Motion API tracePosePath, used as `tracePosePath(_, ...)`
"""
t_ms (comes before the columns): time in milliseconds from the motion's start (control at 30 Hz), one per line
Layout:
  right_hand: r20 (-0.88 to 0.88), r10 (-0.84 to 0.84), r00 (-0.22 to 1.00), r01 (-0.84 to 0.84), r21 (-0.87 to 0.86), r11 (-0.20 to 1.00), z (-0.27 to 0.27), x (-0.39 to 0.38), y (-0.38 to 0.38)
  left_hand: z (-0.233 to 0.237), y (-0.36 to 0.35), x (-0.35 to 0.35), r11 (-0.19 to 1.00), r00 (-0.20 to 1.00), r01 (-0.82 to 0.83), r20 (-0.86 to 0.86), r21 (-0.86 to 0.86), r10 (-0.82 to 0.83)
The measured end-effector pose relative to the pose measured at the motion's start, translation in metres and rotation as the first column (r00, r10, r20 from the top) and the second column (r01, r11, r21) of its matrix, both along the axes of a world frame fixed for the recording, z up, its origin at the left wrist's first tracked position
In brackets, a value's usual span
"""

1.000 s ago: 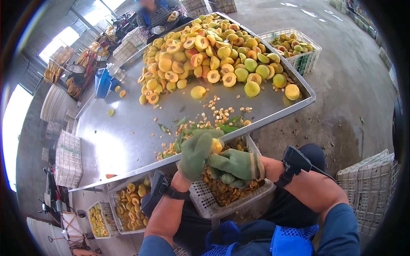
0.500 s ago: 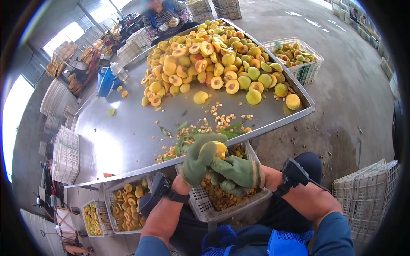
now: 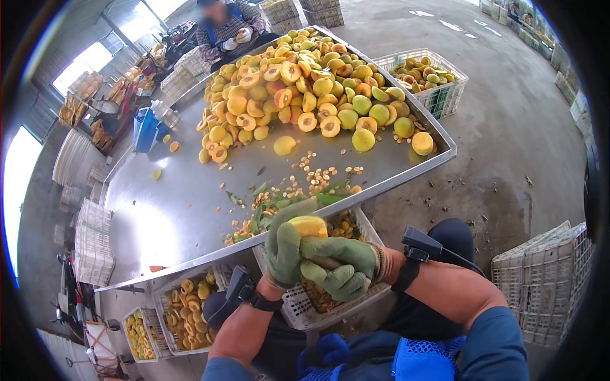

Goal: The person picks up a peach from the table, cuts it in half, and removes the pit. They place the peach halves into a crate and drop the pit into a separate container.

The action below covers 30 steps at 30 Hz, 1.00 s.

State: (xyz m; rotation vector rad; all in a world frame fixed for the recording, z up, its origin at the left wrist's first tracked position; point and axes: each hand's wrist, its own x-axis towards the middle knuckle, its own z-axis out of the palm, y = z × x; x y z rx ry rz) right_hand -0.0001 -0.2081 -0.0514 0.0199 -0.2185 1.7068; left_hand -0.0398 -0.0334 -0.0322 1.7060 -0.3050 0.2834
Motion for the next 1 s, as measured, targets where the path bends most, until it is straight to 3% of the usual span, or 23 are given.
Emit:
tracePosePath(100, 0.286, -0.115, 0.951, 0.167, -0.165, 0.972, 0.013, -0.003, -0.002, 0.000, -0.005, -0.002, 0.968, 0.980, 0.016, -0.190, -0.249, -0.065)
tracePosePath(200, 0.744, -0.174, 0.645, 0.514, -0.255, 0.819, 0.041, -0.009, -0.001, -0.012, -0.001, 0.001, 0.949, 0.961, 0.006, -0.259, -0.315, -0.093)
tracePosePath(333, 0.666, -0.183, 0.723, 0.448, -0.251, 0.858, 0.035, -0.009, -0.002, -0.011, -0.007, -0.004, 0.844, 0.929, 0.016, -0.304, -0.536, -0.211)
tracePosePath(500, 0.343, -0.143, 0.928, 0.228, -0.220, 0.949, 0.011, -0.007, -0.004, -0.005, -0.016, -0.013, 0.855, 0.920, -0.047, -0.355, -0.516, -0.164)
tracePosePath(633, 0.337, -0.152, 0.929, 0.240, -0.236, 0.942, 0.012, -0.010, -0.002, -0.006, -0.021, -0.014, 0.831, 0.910, -0.097, -0.386, -0.548, -0.148)
tracePosePath(733, 0.459, -0.106, 0.882, 0.268, -0.305, 0.914, 0.016, -0.010, -0.002, -0.004, -0.018, -0.016, 0.807, 0.902, 0.001, -0.348, -0.591, -0.256)
tracePosePath(833, 0.635, -0.076, 0.769, 0.319, -0.278, 0.906, 0.028, -0.008, -0.010, -0.018, -0.013, -0.005, 0.618, 0.867, -0.119, -0.384, -0.777, -0.317)
tracePosePath(900, 0.671, -0.025, 0.741, 0.276, -0.271, 0.922, 0.027, -0.001, -0.017, -0.041, -0.001, -0.001, 0.942, 0.962, -0.078, -0.272, -0.326, -0.014)
tracePosePath(933, 0.687, 0.003, 0.727, 0.247, -0.266, 0.932, 0.025, 0.001, -0.019, -0.043, 0.004, -0.002, 0.992, 0.982, -0.120, -0.153, -0.046, 0.112)
tracePosePath(1000, 0.807, 0.236, 0.542, 0.287, -0.441, 0.850, 0.032, 0.001, -0.019, -0.042, 0.017, 0.005, 0.827, 0.905, -0.219, -0.425, -0.518, -0.026)
